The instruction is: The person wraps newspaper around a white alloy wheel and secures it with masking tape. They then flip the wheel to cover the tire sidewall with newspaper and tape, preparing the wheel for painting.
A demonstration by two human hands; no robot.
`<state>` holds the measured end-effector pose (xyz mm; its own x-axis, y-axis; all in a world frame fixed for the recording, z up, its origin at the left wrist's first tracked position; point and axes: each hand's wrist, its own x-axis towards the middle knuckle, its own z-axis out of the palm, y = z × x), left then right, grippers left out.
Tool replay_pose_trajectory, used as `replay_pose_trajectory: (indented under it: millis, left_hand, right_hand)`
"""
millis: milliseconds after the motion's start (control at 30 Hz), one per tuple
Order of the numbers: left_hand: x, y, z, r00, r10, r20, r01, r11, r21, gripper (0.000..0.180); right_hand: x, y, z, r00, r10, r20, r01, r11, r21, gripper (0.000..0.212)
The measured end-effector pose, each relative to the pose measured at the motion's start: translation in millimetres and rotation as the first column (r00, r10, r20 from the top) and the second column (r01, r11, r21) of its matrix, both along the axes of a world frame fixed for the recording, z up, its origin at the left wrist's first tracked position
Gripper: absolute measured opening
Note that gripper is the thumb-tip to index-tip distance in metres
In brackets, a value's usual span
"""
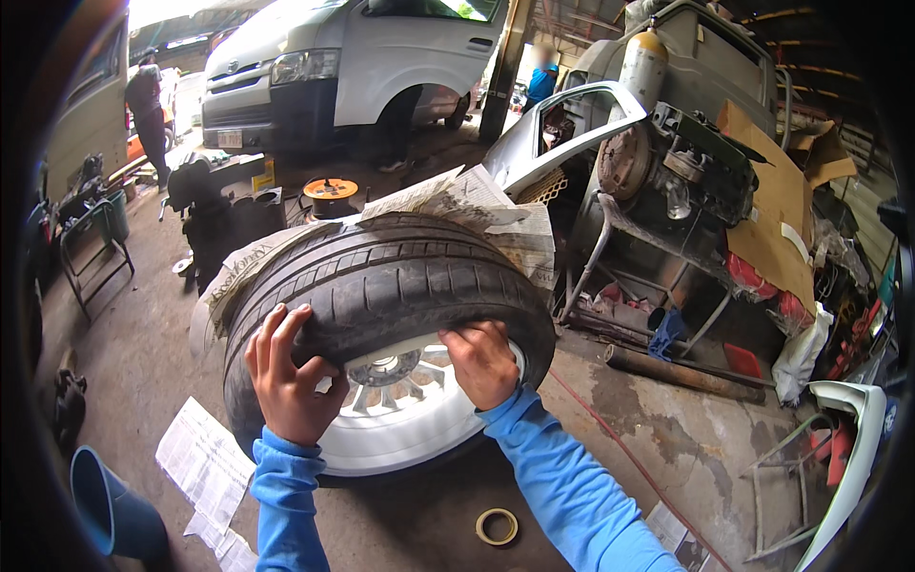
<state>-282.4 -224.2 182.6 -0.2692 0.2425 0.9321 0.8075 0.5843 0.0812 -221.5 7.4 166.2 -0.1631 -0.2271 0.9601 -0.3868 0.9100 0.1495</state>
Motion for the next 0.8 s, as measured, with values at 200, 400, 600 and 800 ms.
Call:
replay_pose_trajectory:
  millis: [200,400,600,800]
  left_hand:
    - [0.3,-1.8,0.0,1.000,0.000,-0.003,0.000,1.000,0.001,0.017]
    - [-0.6,-1.5,0.5,1.000,-0.015,0.000,0.015,1.000,0.002,0.017]
    - [-1.9,-4.7,-1.1,1.000,-0.024,0.019,0.024,1.000,-0.001,0.017]
    - [-1.0,-3.3,-2.1,1.000,-0.011,0.015,0.011,1.000,-0.014,0.017]
  right_hand:
    - [0.3,2.7,-1.6,1.000,0.001,-0.010,-0.001,1.000,-0.001,0.034]
    - [1.4,6.6,-2.8,0.997,-0.073,-0.007,0.073,0.997,0.025,0.033]
    - [-0.3,4.1,-3.1,0.998,-0.069,-0.016,0.068,0.998,-0.011,0.030]
    - [4.1,3.1,2.6,0.999,-0.039,0.034,0.038,0.999,0.022,0.026]
